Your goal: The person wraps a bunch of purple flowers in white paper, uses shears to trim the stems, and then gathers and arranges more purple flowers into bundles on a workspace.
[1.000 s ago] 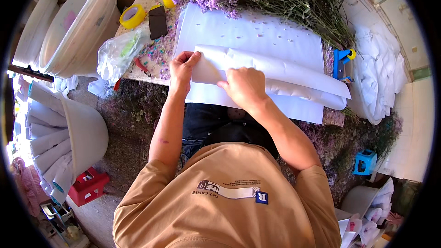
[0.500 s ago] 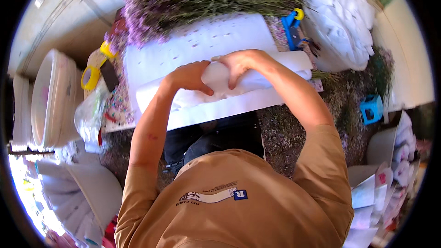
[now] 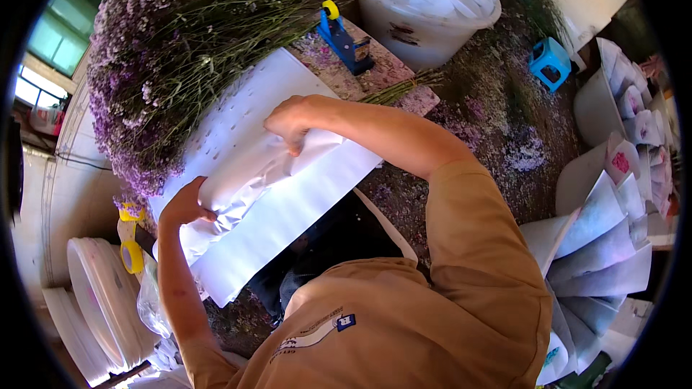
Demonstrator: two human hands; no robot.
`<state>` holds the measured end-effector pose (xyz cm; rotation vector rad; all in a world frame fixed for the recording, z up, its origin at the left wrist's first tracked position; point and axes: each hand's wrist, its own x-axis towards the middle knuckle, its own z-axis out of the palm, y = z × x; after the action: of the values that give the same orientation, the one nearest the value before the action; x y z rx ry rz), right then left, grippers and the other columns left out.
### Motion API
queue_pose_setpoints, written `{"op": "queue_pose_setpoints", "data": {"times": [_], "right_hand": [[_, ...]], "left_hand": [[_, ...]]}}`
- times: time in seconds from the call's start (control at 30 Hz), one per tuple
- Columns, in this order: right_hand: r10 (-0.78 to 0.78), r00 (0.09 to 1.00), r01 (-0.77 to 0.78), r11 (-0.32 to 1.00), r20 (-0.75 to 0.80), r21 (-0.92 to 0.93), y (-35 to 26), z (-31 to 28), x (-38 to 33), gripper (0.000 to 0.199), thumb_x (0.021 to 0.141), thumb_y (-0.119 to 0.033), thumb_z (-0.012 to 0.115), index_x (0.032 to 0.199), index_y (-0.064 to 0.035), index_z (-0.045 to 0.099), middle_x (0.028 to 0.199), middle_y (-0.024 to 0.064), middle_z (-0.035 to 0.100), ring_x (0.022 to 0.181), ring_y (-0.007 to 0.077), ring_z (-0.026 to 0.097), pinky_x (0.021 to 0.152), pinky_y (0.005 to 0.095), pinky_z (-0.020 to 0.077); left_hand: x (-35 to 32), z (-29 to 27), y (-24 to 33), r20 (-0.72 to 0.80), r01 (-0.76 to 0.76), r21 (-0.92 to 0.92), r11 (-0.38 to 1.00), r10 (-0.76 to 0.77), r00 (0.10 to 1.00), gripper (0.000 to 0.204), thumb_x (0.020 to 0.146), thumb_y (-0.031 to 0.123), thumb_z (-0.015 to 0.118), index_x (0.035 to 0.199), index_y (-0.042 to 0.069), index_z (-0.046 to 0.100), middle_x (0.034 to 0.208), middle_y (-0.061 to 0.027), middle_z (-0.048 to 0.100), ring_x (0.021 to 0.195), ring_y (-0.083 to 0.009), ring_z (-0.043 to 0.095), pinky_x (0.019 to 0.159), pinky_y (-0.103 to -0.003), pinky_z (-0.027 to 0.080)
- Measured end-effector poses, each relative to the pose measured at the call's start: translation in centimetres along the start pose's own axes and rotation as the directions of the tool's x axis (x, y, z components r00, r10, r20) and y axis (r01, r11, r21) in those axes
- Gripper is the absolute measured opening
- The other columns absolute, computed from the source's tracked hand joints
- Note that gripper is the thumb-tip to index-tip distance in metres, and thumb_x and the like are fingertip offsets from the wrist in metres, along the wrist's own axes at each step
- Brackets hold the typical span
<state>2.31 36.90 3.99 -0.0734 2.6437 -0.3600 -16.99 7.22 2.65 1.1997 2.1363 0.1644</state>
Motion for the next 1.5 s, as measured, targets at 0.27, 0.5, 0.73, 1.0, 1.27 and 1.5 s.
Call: {"op": "queue_pose_setpoints", "data": {"times": [0.27,0.5,0.73,1.0,1.27,1.5], "right_hand": [[0.003,0.995,-0.012,0.996,-0.099,-0.093,2.7,2.5,-2.2,0.038,0.077,-0.024,0.085,0.104,-0.0039,0.068,0.098,0.0155,0.074,0.100,0.0315,0.072,0.083,0.0450,0.0573],[-0.197,0.692,-0.110,0.922,-0.694,-0.371,3.8,13.0,-6.2,0.037,0.090,-0.022,0.065,0.120,0.0003,0.065,0.118,0.0188,0.071,0.112,0.0354,0.068,0.094,0.0474,0.0561],[-0.082,0.691,-0.215,0.925,-0.718,-0.313,1.7,17.3,-8.3,0.071,0.093,-0.023,0.064,0.153,0.0025,0.037,0.158,0.0237,0.040,0.145,0.0371,0.042,0.119,0.0497,0.0341],[-0.094,0.924,0.081,0.995,-0.372,-0.050,7.2,7.4,-4.7,0.049,0.089,-0.016,0.071,0.132,0.0014,0.057,0.107,0.0188,0.072,0.097,0.0385,0.071,0.077,0.0473,0.0579],[-0.074,0.957,0.039,0.991,-0.281,-0.128,10.0,5.5,-0.5,0.044,0.090,-0.015,0.067,0.132,-0.0036,0.057,0.110,0.0126,0.073,0.105,0.0325,0.069,0.081,0.0461,0.0549],[-0.151,0.838,0.091,0.986,-0.525,-0.138,8.6,9.3,-3.5,0.084,0.080,-0.042,0.081,0.144,0.0001,0.046,0.133,0.0179,0.058,0.128,0.0322,0.053,0.102,0.0479,0.0464]], "left_hand": [[3.8,6.1,12.6,-0.374,0.078,0.154,0.985,-0.014,0.927,0.060,0.072,0.017,0.080,0.129,0.007,0.063,0.112,-0.0164,0.073,0.107,-0.0386,0.068,0.092,-0.046,0.054],[2.9,15.3,12.8,-0.697,0.098,0.556,0.825,0.400,0.595,0.062,0.086,0.022,0.072,0.144,0.010,0.056,0.134,-0.0134,0.065,0.118,-0.0288,0.065,0.099,-0.044,0.049],[3.9,18.8,19.3,-0.587,0.062,0.532,0.844,0.315,0.746,0.102,0.074,0.061,0.078,0.159,0.022,0.038,0.163,-0.0151,0.035,0.150,-0.0371,0.035,0.118,-0.063,0.025],[9.0,7.8,14.8,-0.261,-0.283,0.418,0.863,0.413,0.873,0.069,0.090,0.032,0.073,0.150,0.011,0.046,0.129,-0.0168,0.064,0.112,-0.0363,0.065,0.095,-0.047,0.051],[13.0,3.8,13.3,-0.116,-0.339,0.382,0.860,0.408,0.906,0.063,0.102,0.018,0.057,0.157,0.042,0.037,0.108,-0.0132,0.064,0.095,-0.0346,0.065,0.085,-0.047,0.054],[11.1,9.9,13.0,-0.299,-0.152,0.818,0.555,0.635,0.712,0.081,0.090,0.005,0.057,0.156,0.048,0.038,0.124,-0.0167,0.057,0.098,-0.0319,0.062,0.081,-0.044,0.052]]}}
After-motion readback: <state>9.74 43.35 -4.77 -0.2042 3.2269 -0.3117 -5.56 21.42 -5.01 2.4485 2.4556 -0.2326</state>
